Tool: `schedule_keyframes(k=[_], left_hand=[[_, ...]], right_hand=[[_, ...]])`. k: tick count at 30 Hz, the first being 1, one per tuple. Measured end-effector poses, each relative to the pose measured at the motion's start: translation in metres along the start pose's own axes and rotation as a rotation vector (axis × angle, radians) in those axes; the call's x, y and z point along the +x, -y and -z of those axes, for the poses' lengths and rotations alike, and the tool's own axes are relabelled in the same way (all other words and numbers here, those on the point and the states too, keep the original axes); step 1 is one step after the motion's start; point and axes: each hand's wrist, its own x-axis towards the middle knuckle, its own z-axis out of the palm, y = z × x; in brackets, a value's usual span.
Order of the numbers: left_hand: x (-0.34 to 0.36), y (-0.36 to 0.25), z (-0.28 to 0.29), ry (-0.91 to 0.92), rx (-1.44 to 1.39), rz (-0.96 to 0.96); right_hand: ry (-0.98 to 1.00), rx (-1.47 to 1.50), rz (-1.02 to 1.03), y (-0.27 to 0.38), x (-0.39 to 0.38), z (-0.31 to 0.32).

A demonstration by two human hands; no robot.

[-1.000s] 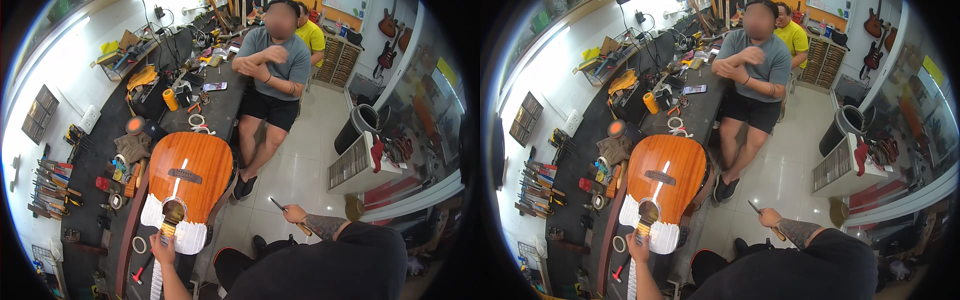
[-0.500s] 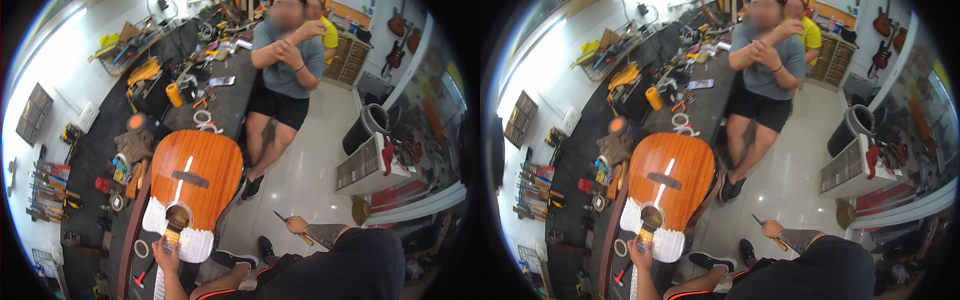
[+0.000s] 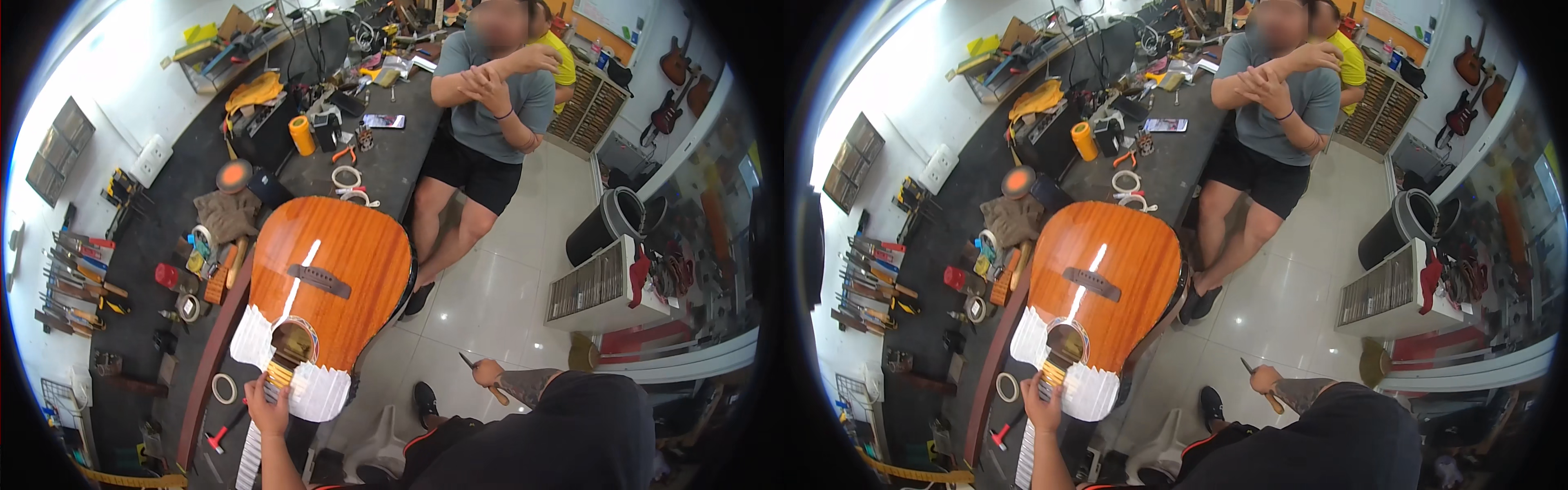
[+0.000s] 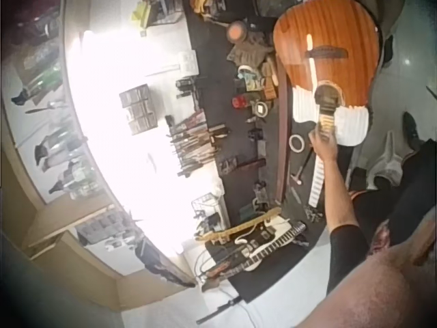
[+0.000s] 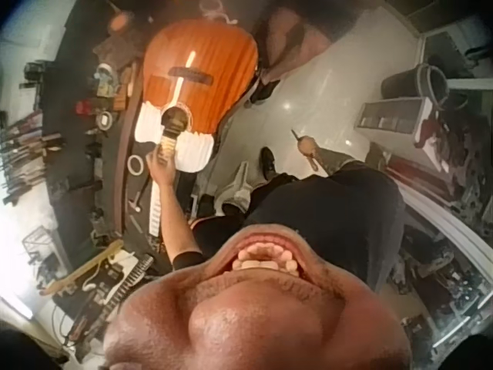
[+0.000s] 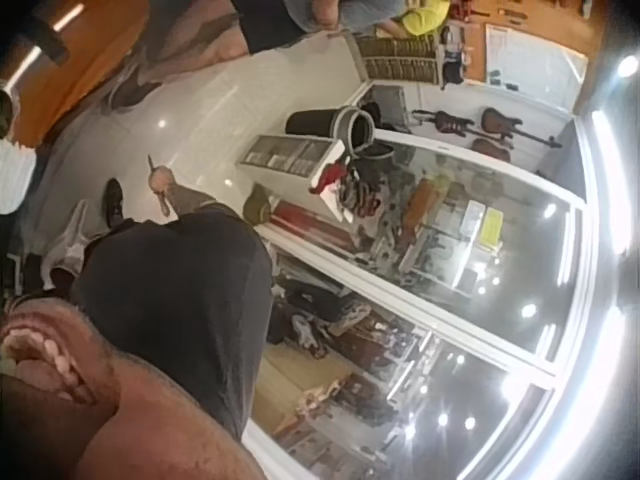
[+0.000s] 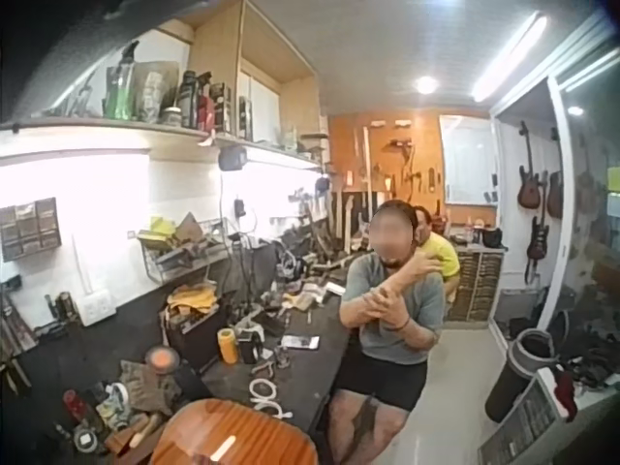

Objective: The person uses a flat file to sand down the frets on the neck of an acoustic guitar that is partially covered with masking tape.

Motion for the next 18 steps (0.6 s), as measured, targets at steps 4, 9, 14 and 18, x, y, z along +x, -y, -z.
schedule_keyframes(k=[4, 9, 14, 18], left_hand=[[-0.006, -0.010, 0.001, 0.011, 0.003, -0.015], [-0.014, 0.007, 0.005, 0.019, 0.057, 0.014], [0.014, 0.008, 0.010, -0.052, 0.177, -0.037], [0.017, 0.000, 0.002, 0.003, 0.108, -0.005]], right_hand=[[-0.203, 0.161, 0.114, 0.008, -0.010, 0.010], [-0.362, 0.241, 0.273, 0.028, -0.014, 0.019], [-0.392, 0.373, 0.253, 0.060, -0.050, 0.077], [-0.518, 0.535, 0.314, 0.090, -0.086, 0.080]])
